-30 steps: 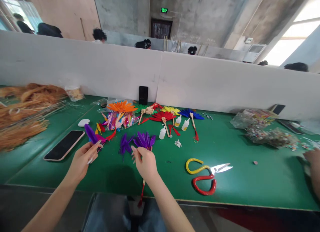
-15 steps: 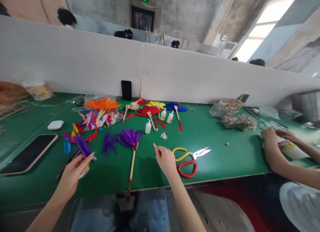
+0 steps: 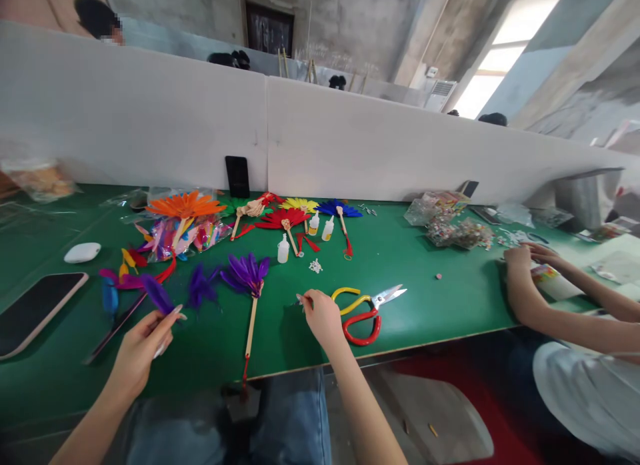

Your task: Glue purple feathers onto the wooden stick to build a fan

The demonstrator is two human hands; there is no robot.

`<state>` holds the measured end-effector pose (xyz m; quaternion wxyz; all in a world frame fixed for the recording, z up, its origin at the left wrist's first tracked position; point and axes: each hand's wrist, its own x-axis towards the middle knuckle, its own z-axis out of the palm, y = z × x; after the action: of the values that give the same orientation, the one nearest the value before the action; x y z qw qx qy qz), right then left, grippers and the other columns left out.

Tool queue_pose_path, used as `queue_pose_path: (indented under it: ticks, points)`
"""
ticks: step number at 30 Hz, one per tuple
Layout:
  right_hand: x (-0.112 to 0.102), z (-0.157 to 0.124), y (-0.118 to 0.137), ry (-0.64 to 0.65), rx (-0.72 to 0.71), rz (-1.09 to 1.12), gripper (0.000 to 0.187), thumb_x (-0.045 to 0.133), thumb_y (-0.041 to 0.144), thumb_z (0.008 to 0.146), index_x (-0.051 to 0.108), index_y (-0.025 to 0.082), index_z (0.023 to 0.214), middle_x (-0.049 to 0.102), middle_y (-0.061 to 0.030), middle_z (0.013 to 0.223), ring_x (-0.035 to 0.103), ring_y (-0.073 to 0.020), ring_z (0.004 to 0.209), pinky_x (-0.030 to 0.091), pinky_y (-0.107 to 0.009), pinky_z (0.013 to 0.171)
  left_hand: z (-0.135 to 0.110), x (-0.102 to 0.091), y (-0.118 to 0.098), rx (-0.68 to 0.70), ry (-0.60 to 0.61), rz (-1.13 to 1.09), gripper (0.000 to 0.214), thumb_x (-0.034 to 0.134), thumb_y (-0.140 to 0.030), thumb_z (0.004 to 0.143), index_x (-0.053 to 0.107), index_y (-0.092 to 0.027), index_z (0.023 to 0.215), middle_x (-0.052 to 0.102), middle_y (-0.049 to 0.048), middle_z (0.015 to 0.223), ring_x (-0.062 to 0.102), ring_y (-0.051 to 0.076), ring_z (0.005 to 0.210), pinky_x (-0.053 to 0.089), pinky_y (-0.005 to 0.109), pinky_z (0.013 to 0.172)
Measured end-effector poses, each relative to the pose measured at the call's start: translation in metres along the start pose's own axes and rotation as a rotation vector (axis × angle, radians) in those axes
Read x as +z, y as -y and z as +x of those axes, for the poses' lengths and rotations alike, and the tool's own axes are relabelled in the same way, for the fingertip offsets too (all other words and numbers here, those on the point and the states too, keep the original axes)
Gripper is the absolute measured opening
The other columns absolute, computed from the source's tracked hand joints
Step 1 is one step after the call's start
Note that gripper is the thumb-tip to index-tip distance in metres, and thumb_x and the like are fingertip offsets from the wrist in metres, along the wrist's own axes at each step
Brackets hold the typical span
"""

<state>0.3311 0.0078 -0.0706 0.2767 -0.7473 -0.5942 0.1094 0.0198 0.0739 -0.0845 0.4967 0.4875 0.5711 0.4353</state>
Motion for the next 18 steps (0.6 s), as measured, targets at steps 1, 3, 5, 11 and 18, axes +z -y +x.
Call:
queue_pose_path:
  ticks: [1, 3, 5, 11, 18]
  points:
    - [-0.001, 0.0, 0.001, 0.0, 0.001, 0.003, 0.027, 0.043, 0.031, 0.087, 0.059, 0.02, 0.068, 0.062, -0.0012, 0.06, 0.053, -0.0136, 0.051, 0.032, -0.022, 0.049, 0.0, 0.0, 0.0, 0.001, 0.0, -0.002, 0.032, 0.063, -0.047, 0.071, 0.059, -0.015, 0.075, 0.027, -0.0083, 0.043, 0.026, 0.005, 0.04, 0.02, 0.016, 0.037]
    - [-0.003, 0.0, 0.003, 0.001, 0.003, 0.01, 0.033, 0.039, 0.034, 0.089, 0.057, 0.02, 0.065, 0.061, -0.0017, 0.059, 0.054, -0.0138, 0.052, 0.033, -0.022, 0.05, -0.001, 0.001, 0.001, 0.003, -0.004, -0.009, 0.033, 0.063, -0.047, 0.07, 0.059, -0.015, 0.076, 0.027, -0.0084, 0.043, 0.026, 0.005, 0.04, 0.019, 0.016, 0.037]
    - [-0.004, 0.001, 0.005, 0.002, 0.014, 0.036, 0.033, 0.041, 0.037, 0.089, 0.058, 0.02, 0.066, 0.061, -0.0014, 0.059, 0.054, -0.0133, 0.05, 0.034, -0.022, 0.05, -0.001, 0.001, 0.002, 0.002, -0.01, -0.018, 0.034, 0.064, -0.048, 0.07, 0.059, -0.015, 0.076, 0.028, -0.0085, 0.044, 0.026, 0.005, 0.039, 0.019, 0.016, 0.037]
    - [-0.006, 0.004, 0.004, -0.002, 0.065, 0.232, 0.029, 0.047, 0.041, 0.084, 0.056, 0.02, 0.066, 0.059, 0.0009, 0.053, 0.05, -0.0123, 0.044, 0.034, -0.021, 0.046, -0.001, 0.002, 0.004, 0.001, -0.019, -0.029, 0.034, 0.064, -0.048, 0.068, 0.06, -0.015, 0.078, 0.029, -0.0083, 0.043, 0.027, 0.005, 0.039, 0.019, 0.016, 0.036]
    - [0.004, 0.008, 0.0, -0.004, 0.113, 0.407, 0.046, 0.037, 0.054, 0.086, 0.05, 0.02, 0.058, 0.05, 0.0021, 0.045, 0.048, -0.0109, 0.039, 0.036, -0.021, 0.044, 0.0, 0.001, 0.005, 0.007, -0.048, -0.047, 0.034, 0.065, -0.048, 0.067, 0.06, -0.015, 0.077, 0.032, -0.0077, 0.043, 0.028, 0.005, 0.041, 0.021, 0.015, 0.037]
